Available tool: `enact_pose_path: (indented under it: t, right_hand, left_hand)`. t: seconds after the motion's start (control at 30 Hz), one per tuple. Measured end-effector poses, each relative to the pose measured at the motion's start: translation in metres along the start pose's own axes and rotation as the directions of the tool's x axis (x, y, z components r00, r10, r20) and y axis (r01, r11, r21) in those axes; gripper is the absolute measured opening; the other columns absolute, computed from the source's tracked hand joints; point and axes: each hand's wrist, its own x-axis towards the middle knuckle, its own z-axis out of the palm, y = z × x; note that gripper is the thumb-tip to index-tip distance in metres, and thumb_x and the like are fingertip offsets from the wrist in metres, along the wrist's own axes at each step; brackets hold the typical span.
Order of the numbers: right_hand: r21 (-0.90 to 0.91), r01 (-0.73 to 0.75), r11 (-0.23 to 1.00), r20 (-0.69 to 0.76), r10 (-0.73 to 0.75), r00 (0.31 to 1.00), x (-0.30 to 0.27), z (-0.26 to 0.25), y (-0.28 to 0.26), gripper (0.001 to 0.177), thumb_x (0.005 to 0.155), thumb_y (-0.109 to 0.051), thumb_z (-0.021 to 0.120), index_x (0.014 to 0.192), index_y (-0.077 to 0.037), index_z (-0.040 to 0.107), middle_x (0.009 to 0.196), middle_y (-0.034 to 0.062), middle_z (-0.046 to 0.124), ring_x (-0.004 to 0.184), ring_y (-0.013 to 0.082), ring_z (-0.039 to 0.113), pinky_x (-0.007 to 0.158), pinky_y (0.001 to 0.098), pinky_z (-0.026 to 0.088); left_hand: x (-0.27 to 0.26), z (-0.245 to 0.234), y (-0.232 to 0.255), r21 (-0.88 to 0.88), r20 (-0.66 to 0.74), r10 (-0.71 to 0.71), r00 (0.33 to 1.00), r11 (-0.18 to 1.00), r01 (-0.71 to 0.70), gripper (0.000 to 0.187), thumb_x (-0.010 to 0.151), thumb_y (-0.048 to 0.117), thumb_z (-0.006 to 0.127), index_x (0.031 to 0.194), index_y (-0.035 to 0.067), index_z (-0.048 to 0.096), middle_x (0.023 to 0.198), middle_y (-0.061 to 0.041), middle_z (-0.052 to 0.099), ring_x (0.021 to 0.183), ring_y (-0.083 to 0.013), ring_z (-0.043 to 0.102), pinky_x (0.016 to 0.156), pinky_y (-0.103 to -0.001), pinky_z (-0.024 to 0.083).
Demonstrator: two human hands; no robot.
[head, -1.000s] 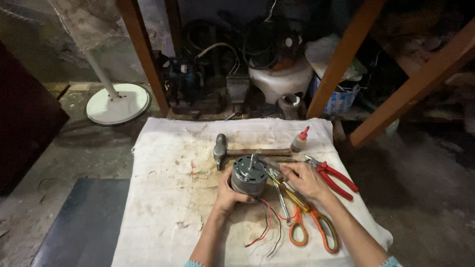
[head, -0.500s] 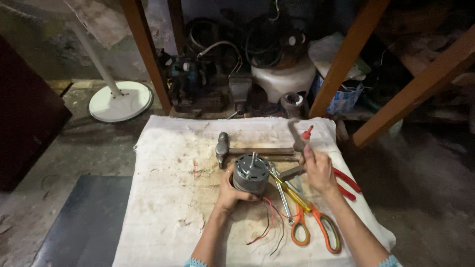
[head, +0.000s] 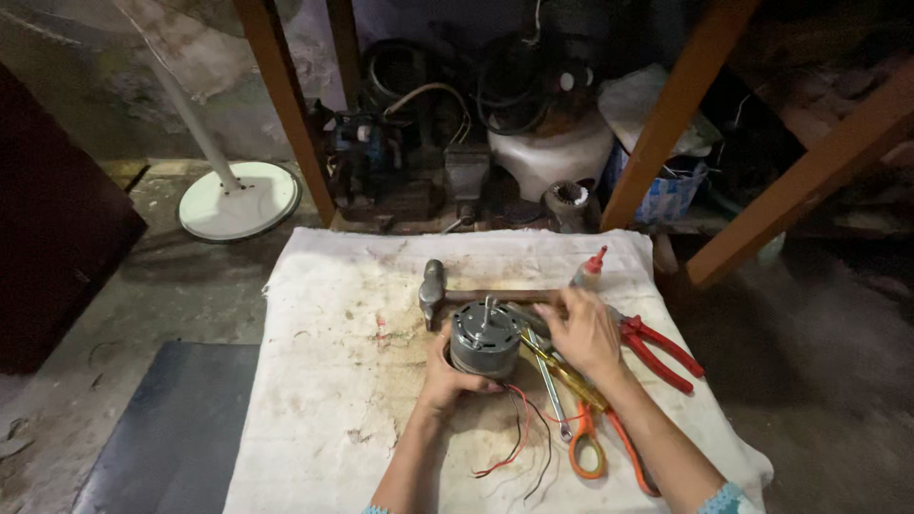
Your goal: The person is repairing a small electric motor on a white cloth placed on the floor. They use a hammer to tap the motor casing and a screwdriver to adjust internal components while holding the motor with their other hand.
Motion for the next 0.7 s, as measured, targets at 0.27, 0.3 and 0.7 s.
enact_pose_path:
  t: [0.27, 0.3, 0.7]
  right_hand:
    - [0.791, -0.028, 0.611, 0.331, -0.388, 0.86, 0.047, 0.03, -0.028, 0.023, 0.094, -0.011, 0.068, 0.112, 0.002, 0.074, 0.102, 0.0061, 0.079, 0.097, 0.0134, 0.072, 0.091, 0.0311, 0.056]
    - [0.803, -0.057, 0.593, 0.33, -0.363, 0.871, 0.044, 0.032, -0.029, 0.019, 0.094, -0.008, 0.068, 0.108, 0.002, 0.076, 0.098, 0.0054, 0.08, 0.093, 0.013, 0.073, 0.088, 0.0306, 0.057]
    - [0.089, 0.156, 0.984, -0.434, -0.103, 0.895, -0.001, 0.042, -0.099, 0.018, 0.088, -0.019, 0.078, 0.08, -0.005, 0.07, 0.07, 0.0148, 0.068, 0.065, 0.0302, 0.066, 0.061, 0.0401, 0.048]
  left_hand:
    - [0.002, -0.002, -0.006, -0.019, 0.019, 0.023, 1.0, 1.0, -0.022, 0.102, 0.034, -0.005, 0.089, 0.132, 0.004, 0.061, 0.114, -0.005, 0.073, 0.105, -0.0197, 0.07, 0.096, -0.036, 0.057]
    - [0.001, -0.002, -0.009, -0.046, 0.017, 0.021, 1.0, 0.999, -0.02, 0.103, 0.034, -0.004, 0.088, 0.132, 0.004, 0.06, 0.114, -0.004, 0.072, 0.105, -0.019, 0.07, 0.096, -0.036, 0.057]
    - [0.003, -0.006, -0.016, 0.015, -0.035, 0.018, 0.999, 1.0, -0.018, 0.103, 0.034, -0.006, 0.09, 0.132, 0.003, 0.06, 0.113, -0.004, 0.072, 0.103, -0.0182, 0.069, 0.094, -0.037, 0.057]
